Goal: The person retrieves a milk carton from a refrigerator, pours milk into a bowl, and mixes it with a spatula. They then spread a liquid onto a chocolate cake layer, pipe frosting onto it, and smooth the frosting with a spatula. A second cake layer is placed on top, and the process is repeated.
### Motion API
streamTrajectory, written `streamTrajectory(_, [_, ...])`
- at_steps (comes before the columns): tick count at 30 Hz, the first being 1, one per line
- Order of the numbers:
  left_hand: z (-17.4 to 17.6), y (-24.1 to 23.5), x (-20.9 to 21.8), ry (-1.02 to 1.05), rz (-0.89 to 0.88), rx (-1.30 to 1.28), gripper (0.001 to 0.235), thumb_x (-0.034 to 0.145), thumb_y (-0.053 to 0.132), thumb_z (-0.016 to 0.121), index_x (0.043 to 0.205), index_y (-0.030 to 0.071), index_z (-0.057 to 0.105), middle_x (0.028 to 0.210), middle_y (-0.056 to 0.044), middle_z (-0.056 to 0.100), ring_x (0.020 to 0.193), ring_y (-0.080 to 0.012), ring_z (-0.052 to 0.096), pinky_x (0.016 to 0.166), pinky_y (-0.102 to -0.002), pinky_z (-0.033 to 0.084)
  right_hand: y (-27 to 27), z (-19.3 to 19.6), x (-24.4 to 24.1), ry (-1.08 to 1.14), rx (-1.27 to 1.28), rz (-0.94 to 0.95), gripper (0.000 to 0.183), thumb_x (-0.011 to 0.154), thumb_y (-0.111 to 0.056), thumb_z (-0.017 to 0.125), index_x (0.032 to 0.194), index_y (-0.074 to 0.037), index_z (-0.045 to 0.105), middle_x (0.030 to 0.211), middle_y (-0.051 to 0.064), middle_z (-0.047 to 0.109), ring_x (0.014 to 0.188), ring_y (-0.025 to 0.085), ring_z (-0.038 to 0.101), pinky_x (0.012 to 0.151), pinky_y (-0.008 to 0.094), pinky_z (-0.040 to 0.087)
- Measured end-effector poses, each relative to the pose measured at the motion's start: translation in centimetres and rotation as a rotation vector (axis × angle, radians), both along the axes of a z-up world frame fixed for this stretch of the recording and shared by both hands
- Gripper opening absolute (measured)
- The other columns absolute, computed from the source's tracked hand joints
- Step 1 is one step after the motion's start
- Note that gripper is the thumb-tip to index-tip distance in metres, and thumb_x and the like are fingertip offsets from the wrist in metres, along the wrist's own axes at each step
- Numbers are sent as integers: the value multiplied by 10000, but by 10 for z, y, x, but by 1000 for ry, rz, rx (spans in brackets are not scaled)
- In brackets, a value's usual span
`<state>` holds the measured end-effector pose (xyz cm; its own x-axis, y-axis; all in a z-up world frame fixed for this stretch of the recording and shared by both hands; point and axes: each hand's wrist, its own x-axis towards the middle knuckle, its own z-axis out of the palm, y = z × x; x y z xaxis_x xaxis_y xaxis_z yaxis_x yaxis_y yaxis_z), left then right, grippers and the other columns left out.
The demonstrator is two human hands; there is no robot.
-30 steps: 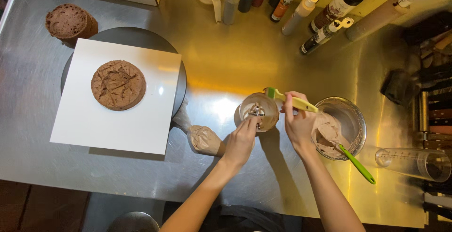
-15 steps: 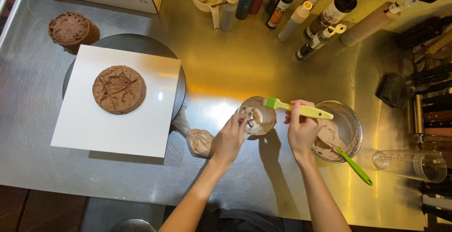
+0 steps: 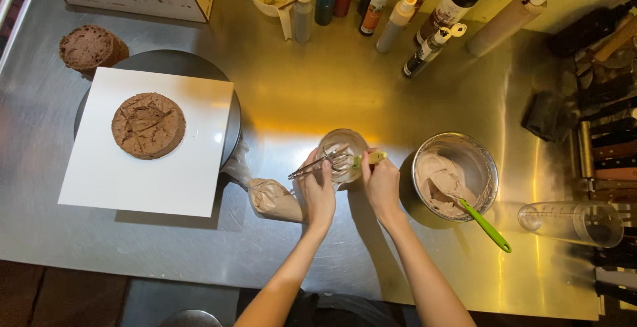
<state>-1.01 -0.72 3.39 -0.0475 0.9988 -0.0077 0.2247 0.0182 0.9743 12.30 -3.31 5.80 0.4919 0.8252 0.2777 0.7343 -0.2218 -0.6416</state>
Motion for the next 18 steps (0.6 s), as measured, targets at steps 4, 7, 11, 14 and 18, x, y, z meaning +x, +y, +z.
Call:
streamTrajectory(4, [-10, -16, 30, -17, 175, -80, 537, 1063, 306, 520, 1502, 2, 463, 1495, -214, 465, 1336, -367, 442, 1090, -457, 361, 4, -1, -4, 6, 25, 22, 187, 1003, -145, 619, 961, 32, 660, 826, 264, 694, 726, 437, 679, 637, 472, 541])
streamTrajectory(7, [-14, -18, 43, -30, 314, -102, 530, 1031, 325, 521, 1480, 46, 487, 1481, -176, 453, 1246, -332, 522, 966, -403, 472, -1, 1, -4, 24, -3, 43, 182, 1009, -135, 603, 960, 38, 630, 832, 274, 685, 731, 452, 670, 627, 481, 534])
streamTrajectory(11, [-23, -6, 46, -81, 384, 2, 418, 1006, 282, 575, 1342, 33, 602, 1364, -127, 524, 1138, -289, 599, 840, -356, 557, -5, 6, 4, 118, 10, 58, 196, 1012, -149, 603, 946, 35, 627, 830, 259, 693, 749, 452, 671, 645, 478, 536])
streamTrajectory(14, [-30, 3, 45, -89, 344, 44, 268, 1049, 222, 591, 1158, 16, 722, 1186, -104, 632, 1044, -261, 641, 845, -364, 549, -3, 10, 17, 109, -2, 99, 192, 1014, -152, 608, 966, 30, 646, 827, 259, 691, 768, 448, 673, 660, 479, 531])
streamTrajectory(18, [-18, 8, 38, -27, 206, 285, 221, 1074, 146, 551, 1000, -5, 694, 1163, -109, 629, 1024, -249, 630, 885, -375, 519, 2, 28, 34, 84, 96, 138, 182, 1023, -147, 599, 968, 16, 658, 859, 239, 704, 781, 410, 696, 685, 454, 539])
